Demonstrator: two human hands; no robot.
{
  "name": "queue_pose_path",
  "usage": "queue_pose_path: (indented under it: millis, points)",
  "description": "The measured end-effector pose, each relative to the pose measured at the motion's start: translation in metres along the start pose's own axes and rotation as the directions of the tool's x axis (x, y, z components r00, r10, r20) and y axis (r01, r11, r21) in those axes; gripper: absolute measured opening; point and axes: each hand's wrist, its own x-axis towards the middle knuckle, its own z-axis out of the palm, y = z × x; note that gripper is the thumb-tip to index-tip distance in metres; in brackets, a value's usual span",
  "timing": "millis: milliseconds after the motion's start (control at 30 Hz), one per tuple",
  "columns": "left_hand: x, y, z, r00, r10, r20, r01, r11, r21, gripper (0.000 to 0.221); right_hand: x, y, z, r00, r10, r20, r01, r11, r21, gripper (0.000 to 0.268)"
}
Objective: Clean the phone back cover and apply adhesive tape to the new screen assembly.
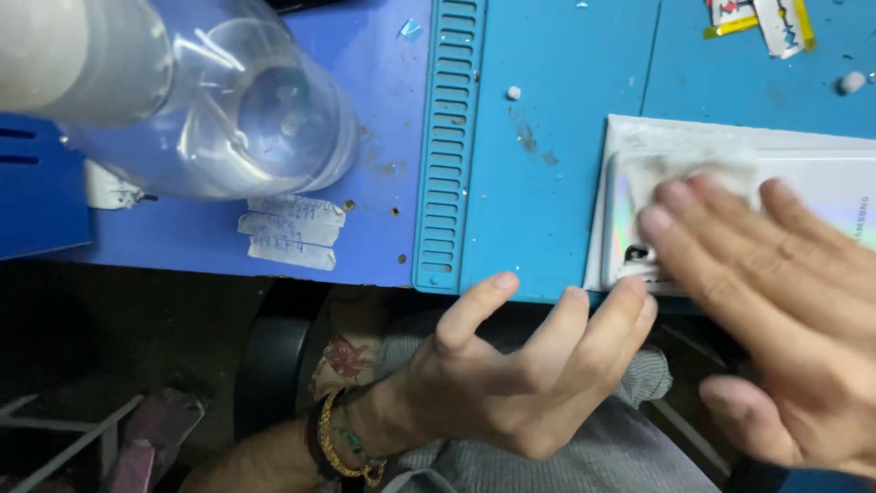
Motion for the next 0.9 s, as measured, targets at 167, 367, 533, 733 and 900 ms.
queue_pose_path:
  millis: [167, 367, 533, 733, 900]
  points:
    - [0.005, 0.006, -0.004, 0.999, -0.04, 0.003, 0.039, 0.998, 0.039, 0.04, 0.011, -0.004, -0.003, 0.998, -0.058, -0.037, 0.059, 0.998, 0.008, 0.083]
    - [0.005, 0.01, 0.003, 0.998, 0.0, -0.056, 0.004, 0.998, 0.059, 0.018, 0.007, 0.005, 0.002, 0.996, -0.014, -0.092, 0.01, 0.999, -0.046, 0.082]
    - [0.005, 0.01, 0.006, 0.997, -0.013, -0.076, 0.02, 0.995, 0.095, 0.014, -0.006, 0.012, 0.012, 0.989, 0.076, -0.126, -0.069, 0.996, 0.062, 0.08]
    - [0.008, 0.018, 0.011, 0.991, -0.078, -0.105, 0.088, 0.992, 0.089, 0.012, -0.015, 0.018, 0.006, 0.995, 0.079, -0.057, -0.076, 0.996, 0.051, 0.081]
    - [0.007, 0.026, 0.008, 0.998, -0.062, -0.011, 0.062, 0.996, 0.062, 0.019, 0.002, 0.013, 0.004, 0.997, 0.001, -0.077, 0.003, 0.999, 0.05, 0.074]
